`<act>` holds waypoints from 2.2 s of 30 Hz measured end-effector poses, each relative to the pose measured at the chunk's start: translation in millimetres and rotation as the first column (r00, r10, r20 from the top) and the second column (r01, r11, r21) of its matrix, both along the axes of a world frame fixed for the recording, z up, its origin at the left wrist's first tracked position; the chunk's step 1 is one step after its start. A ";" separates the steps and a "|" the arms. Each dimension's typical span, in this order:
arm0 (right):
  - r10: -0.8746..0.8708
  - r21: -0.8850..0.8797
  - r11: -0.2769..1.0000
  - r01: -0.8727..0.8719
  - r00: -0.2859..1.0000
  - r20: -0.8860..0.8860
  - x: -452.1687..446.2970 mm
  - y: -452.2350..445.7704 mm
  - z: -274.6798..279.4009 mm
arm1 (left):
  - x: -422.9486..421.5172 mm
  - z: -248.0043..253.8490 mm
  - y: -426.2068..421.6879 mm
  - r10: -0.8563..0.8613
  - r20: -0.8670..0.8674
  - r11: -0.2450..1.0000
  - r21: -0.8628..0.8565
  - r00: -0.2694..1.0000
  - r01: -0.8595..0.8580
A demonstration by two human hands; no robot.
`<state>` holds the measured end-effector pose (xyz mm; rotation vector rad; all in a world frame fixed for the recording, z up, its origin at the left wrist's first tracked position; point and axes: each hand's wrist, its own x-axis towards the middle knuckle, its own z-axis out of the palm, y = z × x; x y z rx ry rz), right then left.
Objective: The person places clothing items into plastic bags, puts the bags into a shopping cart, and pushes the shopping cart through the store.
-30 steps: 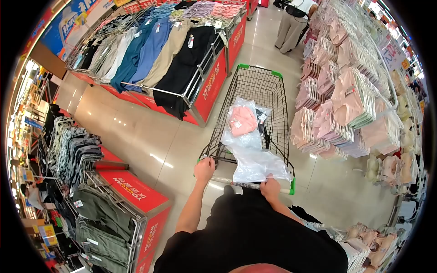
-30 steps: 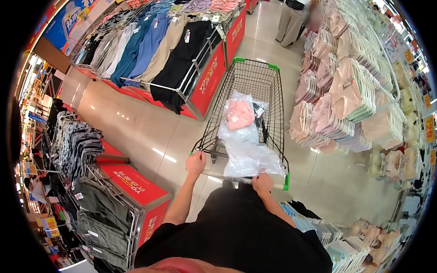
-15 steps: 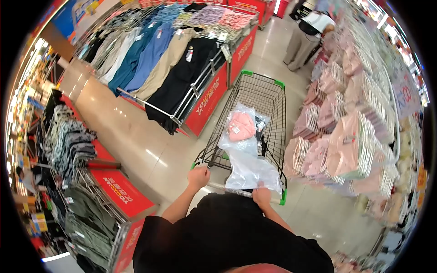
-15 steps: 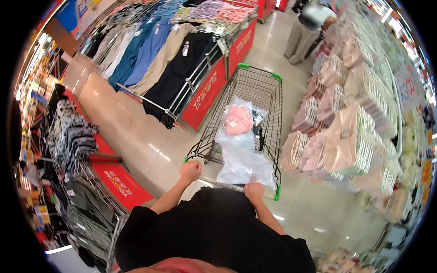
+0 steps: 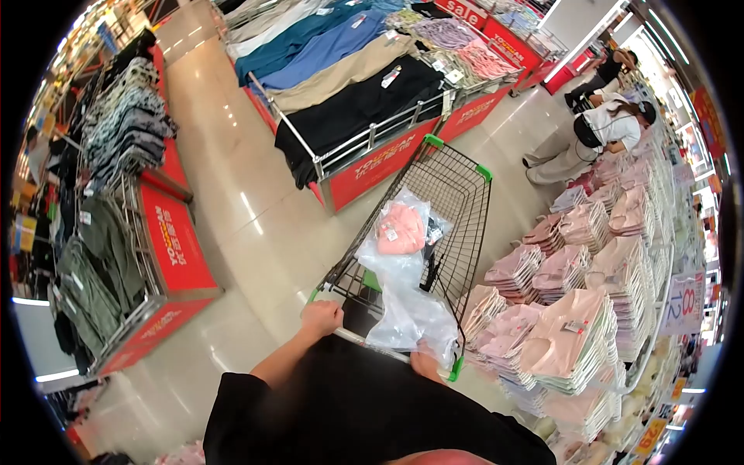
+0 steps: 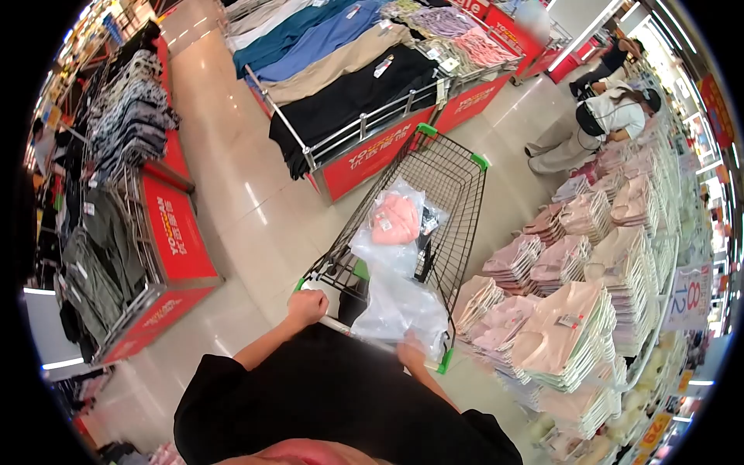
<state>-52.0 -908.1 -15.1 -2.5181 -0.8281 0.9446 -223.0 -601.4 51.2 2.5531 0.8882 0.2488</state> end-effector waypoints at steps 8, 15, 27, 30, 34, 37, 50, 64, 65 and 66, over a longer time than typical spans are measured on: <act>0.102 -0.028 0.995 -0.101 0.994 0.042 -9.3 -38.0 17.6 | -49.9 -2.5 -69.7 0.098 0.052 0.995 0.019 0.994 -0.099; 0.199 -0.031 0.980 -0.198 0.979 0.045 -32.6 -87.0 17.1 | -103.4 -5.7 -144.2 0.221 0.037 0.975 -0.006 0.975 -0.221; 0.460 -0.067 0.887 -0.457 0.886 0.055 -17.1 -161.8 15.4 | -139.0 -12.1 -284.0 0.416 -0.083 0.904 -0.068 0.906 -0.422; 0.564 -0.042 0.825 -0.563 0.824 0.042 -6.1 -168.3 12.7 | -141.0 -19.0 -307.7 0.462 -0.276 0.868 -0.052 0.843 -0.493; 0.645 0.105 0.759 -0.642 0.764 0.013 -8.0 -172.3 0.6 | -146.6 -25.9 -314.0 0.550 -0.264 0.824 0.017 0.793 -0.566; 0.597 0.049 0.802 -0.595 0.798 -0.088 -20.5 -161.8 31.3 | -155.9 -20.9 -324.4 0.565 -0.270 0.815 0.034 0.780 -0.579; 0.753 0.148 0.650 -0.745 0.658 0.005 23.9 -191.4 17.8 | -143.1 -26.3 -442.0 0.656 -0.457 0.690 0.042 0.600 -0.722; 0.875 0.111 0.476 -0.872 0.483 0.041 15.8 -80.1 26.8 | -141.3 -14.5 -424.5 0.889 -0.252 0.408 0.050 0.384 -0.912; 0.882 0.111 0.459 -0.881 0.467 0.056 12.2 -67.9 24.5 | -143.4 -12.7 -414.6 0.896 -0.253 0.391 0.056 0.365 -0.919; 0.885 0.116 0.446 -0.887 0.457 0.093 7.5 -55.5 21.4 | -144.5 -10.8 -403.7 0.902 -0.281 0.358 0.067 0.327 -0.931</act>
